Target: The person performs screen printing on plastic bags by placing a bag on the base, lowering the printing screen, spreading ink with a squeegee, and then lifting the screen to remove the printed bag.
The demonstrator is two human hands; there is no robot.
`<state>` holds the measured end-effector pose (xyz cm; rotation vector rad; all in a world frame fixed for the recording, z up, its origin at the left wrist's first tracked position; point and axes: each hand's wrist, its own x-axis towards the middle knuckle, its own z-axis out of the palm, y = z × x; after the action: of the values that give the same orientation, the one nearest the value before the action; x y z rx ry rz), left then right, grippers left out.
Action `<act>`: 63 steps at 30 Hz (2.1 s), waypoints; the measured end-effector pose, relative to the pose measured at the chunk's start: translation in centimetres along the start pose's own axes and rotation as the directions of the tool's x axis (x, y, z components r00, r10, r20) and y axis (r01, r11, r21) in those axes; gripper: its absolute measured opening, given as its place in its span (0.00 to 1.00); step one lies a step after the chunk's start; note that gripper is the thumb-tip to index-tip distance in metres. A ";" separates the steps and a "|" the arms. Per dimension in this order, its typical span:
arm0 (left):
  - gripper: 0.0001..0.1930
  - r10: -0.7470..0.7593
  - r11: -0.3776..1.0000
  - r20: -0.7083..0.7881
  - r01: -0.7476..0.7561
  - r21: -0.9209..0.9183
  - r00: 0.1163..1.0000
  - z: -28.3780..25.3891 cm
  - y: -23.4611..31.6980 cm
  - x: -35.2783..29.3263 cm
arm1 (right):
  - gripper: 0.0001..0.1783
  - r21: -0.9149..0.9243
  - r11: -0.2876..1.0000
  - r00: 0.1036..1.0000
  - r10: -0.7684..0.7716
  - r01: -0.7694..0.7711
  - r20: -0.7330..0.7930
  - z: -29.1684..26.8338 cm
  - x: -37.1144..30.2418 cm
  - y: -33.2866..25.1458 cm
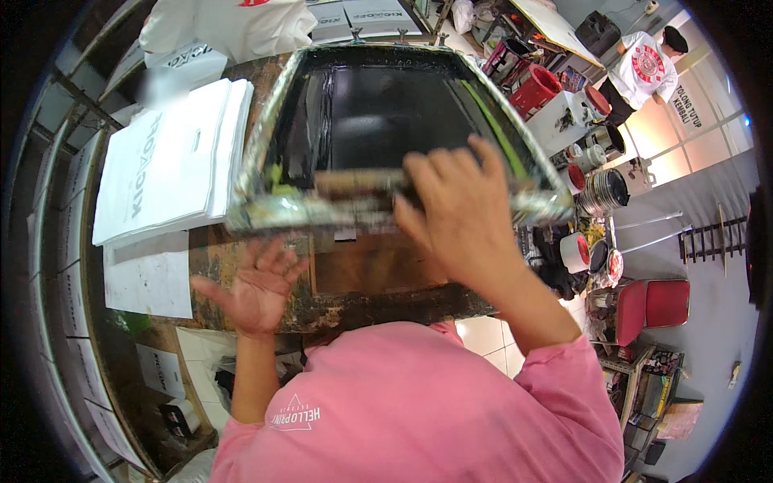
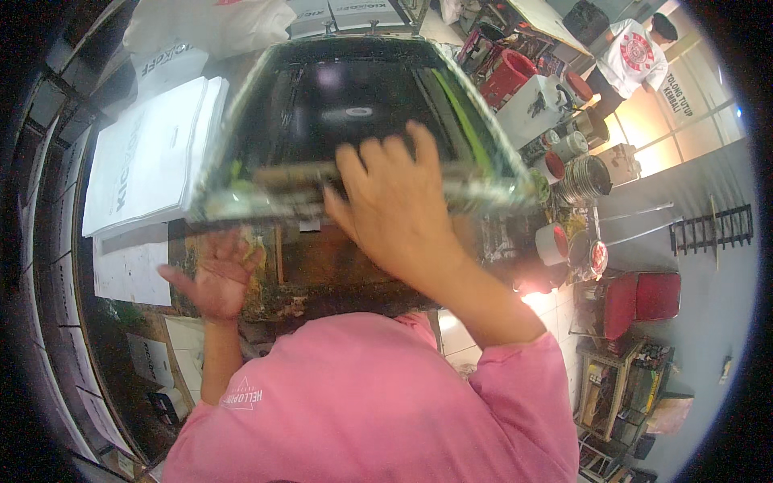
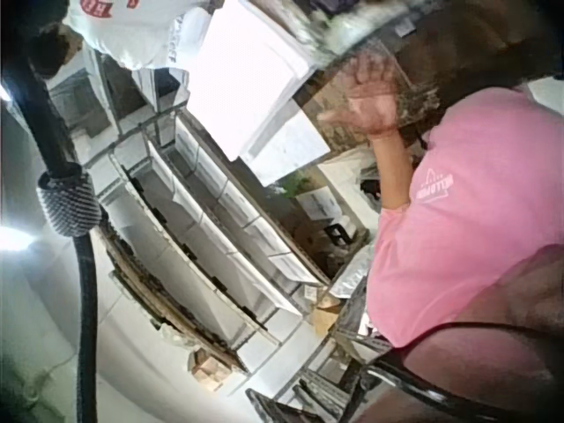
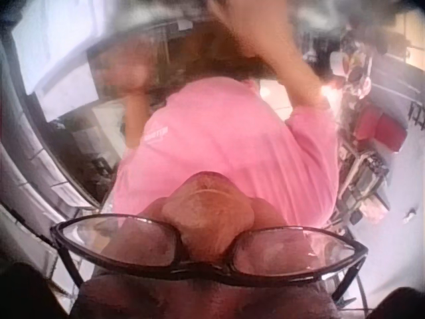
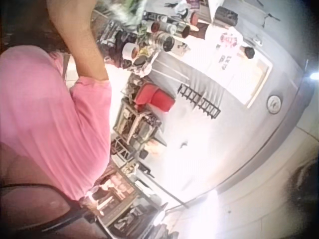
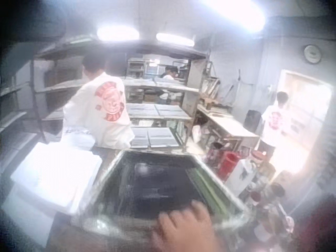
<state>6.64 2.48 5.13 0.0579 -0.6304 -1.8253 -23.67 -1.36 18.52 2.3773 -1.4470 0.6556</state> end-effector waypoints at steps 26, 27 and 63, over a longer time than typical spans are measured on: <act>0.26 0.427 -0.402 -0.015 0.205 0.892 0.904 3.5 -3.6 14.5 | 0.27 0.081 0.969 0.952 0.246 -0.235 -0.183 -7.8 18.3 3.8; 0.24 0.469 -0.319 -0.065 0.237 0.918 0.881 4.1 -3.1 15.2 | 0.27 0.080 0.969 0.953 0.246 -0.235 -0.177 -7.8 18.5 3.9; 0.48 0.044 0.599 -0.092 0.047 0.800 0.995 8.2 7.0 8.8 | 0.28 -0.009 0.998 0.968 0.054 -0.058 -0.245 -5.0 13.2 4.7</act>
<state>6.88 -3.68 17.58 0.7628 -1.3453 -1.3794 -23.76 -11.26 29.67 2.1597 -1.4097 0.9129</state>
